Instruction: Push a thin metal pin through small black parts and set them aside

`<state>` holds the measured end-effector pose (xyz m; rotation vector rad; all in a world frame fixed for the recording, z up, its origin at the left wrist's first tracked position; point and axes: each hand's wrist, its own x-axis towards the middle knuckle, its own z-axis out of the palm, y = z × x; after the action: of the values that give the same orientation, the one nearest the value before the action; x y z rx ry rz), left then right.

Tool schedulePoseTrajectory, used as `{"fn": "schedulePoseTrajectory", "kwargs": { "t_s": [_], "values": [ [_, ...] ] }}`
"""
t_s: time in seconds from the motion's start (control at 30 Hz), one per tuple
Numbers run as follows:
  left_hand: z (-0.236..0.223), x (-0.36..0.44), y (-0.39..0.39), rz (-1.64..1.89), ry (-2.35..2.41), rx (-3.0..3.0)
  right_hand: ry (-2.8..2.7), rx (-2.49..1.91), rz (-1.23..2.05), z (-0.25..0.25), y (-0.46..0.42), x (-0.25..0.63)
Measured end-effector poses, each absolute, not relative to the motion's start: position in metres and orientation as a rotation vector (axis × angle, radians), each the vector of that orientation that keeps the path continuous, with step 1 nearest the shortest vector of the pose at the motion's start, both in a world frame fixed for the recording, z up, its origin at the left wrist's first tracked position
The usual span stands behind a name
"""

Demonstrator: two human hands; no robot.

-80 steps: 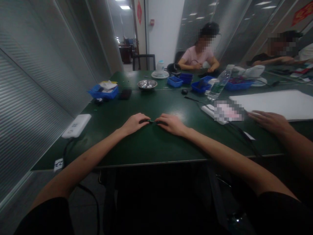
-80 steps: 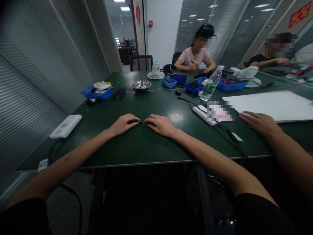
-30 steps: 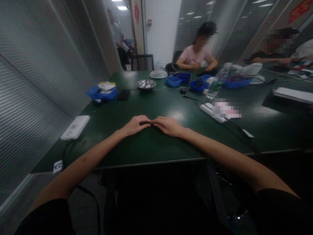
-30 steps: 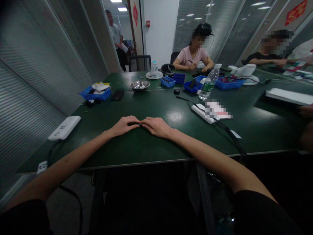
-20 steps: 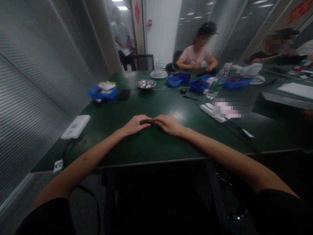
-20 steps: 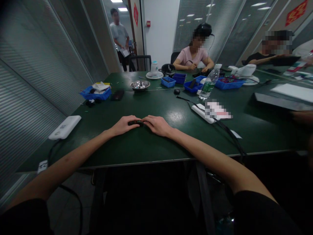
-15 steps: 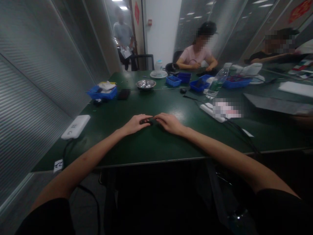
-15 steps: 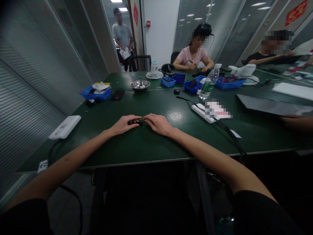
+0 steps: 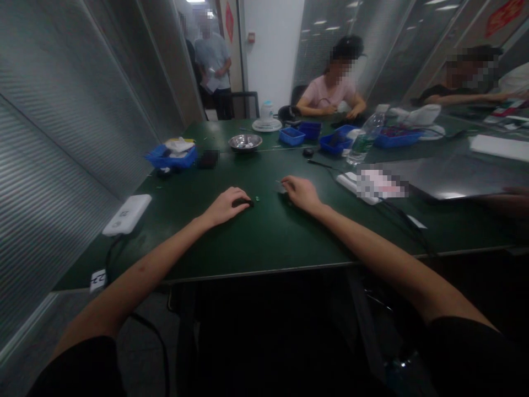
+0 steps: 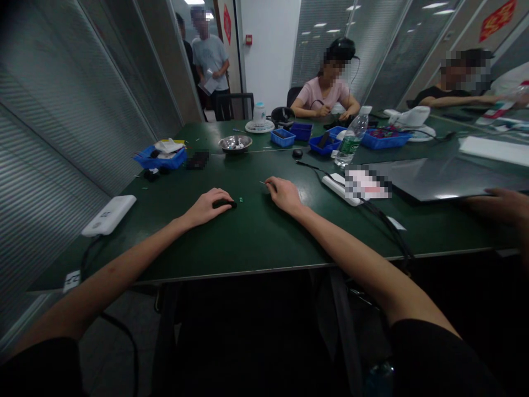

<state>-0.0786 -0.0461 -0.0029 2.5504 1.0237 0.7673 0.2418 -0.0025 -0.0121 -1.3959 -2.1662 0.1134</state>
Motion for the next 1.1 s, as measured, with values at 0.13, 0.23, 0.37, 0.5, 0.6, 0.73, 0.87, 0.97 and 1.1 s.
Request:
{"fn": "schedulePoseTrajectory", "kwargs": {
  "t_s": [0.13,0.23,0.37,0.5,0.6,0.73,0.87,0.97,1.1],
  "values": [
    [-0.007,-0.077,-0.041,0.775,1.090,2.596,-2.146,-1.463,0.112,-0.012,0.001,0.245],
    [-0.010,-0.078,-0.037,0.765,1.151,2.625,-2.164,-1.465,0.115,-0.013,0.000,0.244],
    [-0.009,-0.100,-0.025,0.718,1.234,2.649,-2.194,-1.447,0.115,-0.013,-0.003,0.242],
    [-0.002,-0.154,-0.006,0.652,1.347,2.641,-2.201,-1.450,0.116,-0.012,-0.005,0.242],
    [-0.001,-0.204,0.005,0.640,1.532,2.588,-2.206,-1.451,0.120,-0.010,-0.006,0.241],
    [-0.004,-0.255,0.009,0.646,1.864,2.456,-2.210,-1.450,0.120,-0.009,-0.008,0.241],
    [-0.009,-0.276,0.010,0.634,2.155,2.302,-2.207,-1.457,0.117,-0.009,-0.008,0.241],
    [-0.010,-0.276,0.011,0.618,2.262,2.228,-2.212,-1.460,0.117,-0.008,-0.008,0.240],
    [-0.005,-0.264,0.007,0.699,2.370,2.162,-2.217,-1.458,0.122,-0.007,-0.008,0.241]
  ]
}}
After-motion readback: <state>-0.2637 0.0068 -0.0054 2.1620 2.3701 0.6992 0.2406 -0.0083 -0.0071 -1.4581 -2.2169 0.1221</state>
